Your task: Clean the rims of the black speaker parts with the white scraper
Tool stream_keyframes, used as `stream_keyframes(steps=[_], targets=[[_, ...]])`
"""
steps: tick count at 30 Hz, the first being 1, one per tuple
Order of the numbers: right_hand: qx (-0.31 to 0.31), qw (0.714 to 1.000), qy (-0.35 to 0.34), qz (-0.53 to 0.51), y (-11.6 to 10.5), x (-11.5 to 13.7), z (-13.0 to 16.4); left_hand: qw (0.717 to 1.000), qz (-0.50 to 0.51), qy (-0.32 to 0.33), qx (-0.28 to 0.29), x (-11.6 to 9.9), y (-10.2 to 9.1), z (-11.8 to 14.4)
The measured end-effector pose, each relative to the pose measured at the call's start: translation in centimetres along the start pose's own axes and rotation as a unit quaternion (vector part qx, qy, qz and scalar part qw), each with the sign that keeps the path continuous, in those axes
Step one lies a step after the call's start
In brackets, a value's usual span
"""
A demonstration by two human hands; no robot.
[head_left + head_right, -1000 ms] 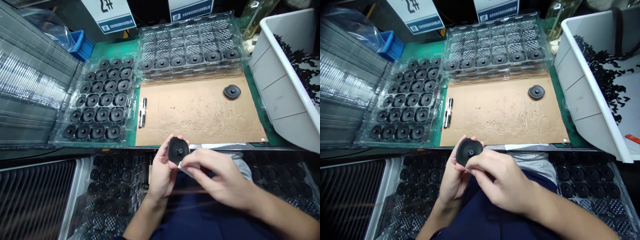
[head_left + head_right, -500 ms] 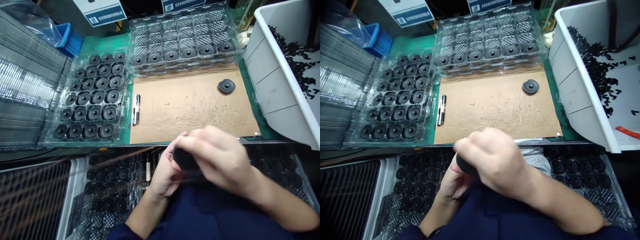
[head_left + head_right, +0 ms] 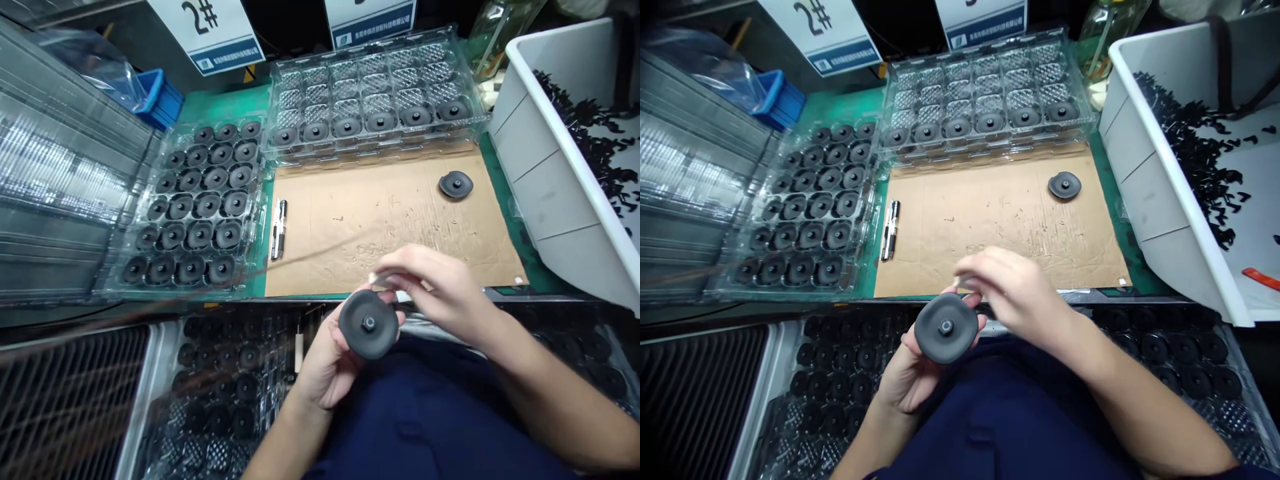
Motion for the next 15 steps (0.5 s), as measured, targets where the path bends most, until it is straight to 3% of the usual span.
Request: stream_keyframes(steps=[4,7,9,11,13,15], targets=[[0.028,0.985,0.171,0.005,1.5,-5.0,4.5,0.998,0.051,-0.001,0.049,0.1,0.0,0.5],[0.085,0.968,0.228,-0.053,4.6,-6.2,8.2,0.996,0.059,-0.010,0.069,0.2,-0.3,0.4],[0.092,0.960,0.254,-0.069,5.1,-6.4,9.7,0.995,0.059,-0.015,0.074,0.2,-0.3,0.3],[0.045,0.960,0.275,-0.039,3.4,-6.4,9.7,0.995,0.057,-0.024,0.077,0.2,0.0,0.2],[-0.034,0.963,0.268,0.018,0.3,-5.2,8.4,0.995,0.054,-0.031,0.080,0.3,0.3,0.1],[-0.103,0.972,0.197,0.073,-2.4,-2.3,5.6,0.996,0.051,-0.037,0.069,0.6,0.4,0.0]])
Point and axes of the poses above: each hand's wrist, its own z-axis away from the middle knuckle, its own y-axis out of the palm, x = y × z, the point moved 9 cm from there along -z, towards the middle knuckle, and after that the axes turned 7 degrees about -y, right-handed, at the moved point
